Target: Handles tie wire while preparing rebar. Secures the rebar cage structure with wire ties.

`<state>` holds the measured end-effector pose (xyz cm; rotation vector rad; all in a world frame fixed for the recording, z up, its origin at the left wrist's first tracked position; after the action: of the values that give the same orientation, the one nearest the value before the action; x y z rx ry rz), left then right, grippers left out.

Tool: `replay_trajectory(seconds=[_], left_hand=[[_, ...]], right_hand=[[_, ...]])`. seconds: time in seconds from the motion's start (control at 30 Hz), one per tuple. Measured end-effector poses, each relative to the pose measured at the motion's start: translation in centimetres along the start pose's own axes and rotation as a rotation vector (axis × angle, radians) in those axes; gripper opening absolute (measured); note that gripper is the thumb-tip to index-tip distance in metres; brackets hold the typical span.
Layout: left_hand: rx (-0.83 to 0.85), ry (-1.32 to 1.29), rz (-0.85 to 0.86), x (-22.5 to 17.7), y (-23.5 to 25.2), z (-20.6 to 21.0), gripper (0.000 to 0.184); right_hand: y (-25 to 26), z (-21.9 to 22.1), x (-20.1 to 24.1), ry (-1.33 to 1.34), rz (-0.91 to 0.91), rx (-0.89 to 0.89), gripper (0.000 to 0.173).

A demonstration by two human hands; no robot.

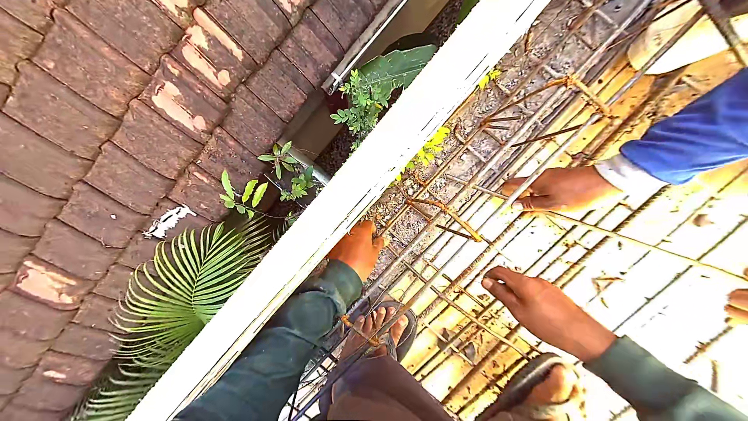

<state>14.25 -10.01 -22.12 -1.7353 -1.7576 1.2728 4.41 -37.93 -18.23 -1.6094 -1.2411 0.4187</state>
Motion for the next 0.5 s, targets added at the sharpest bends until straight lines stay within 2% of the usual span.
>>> replay_trajectory(seconds=[0.13,0.3,0.4,0.5], left_hand=[[-0.089,-0.066,0.159,0.1,-1.4,-0.1,0.030],[0.133,-0.059,0.171,0.3,-0.6,-0.2,0.024],[0.093,-0.098,0.224,0.3,-0.6,-0.5,0.022],[-0.020,-0.040,0.412,0.0,-1.5,-1.0,0.032]], right_hand=[[0.6,3.0,0.8,0.201,-0.021,0.000,0.032],[1.0,4.3,1.5,0.213,-0.031,-0.035,0.025],[1.0,3.8,3.5,0.208,-0.066,-0.083,0.023],[1.5,3.3,5.9,0.254,-0.133,-0.061,0.022]])
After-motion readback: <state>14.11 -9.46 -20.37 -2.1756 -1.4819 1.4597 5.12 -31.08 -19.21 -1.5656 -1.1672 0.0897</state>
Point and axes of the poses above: each hand's wrist, its own y-axis towards the middle knuckle, its own z-axis out of the palm, x = y × z, the point moved 4 cm from there along y, towards the middle knuckle, and after that the axes turned 2 degrees about y, right-handed, at the moved point
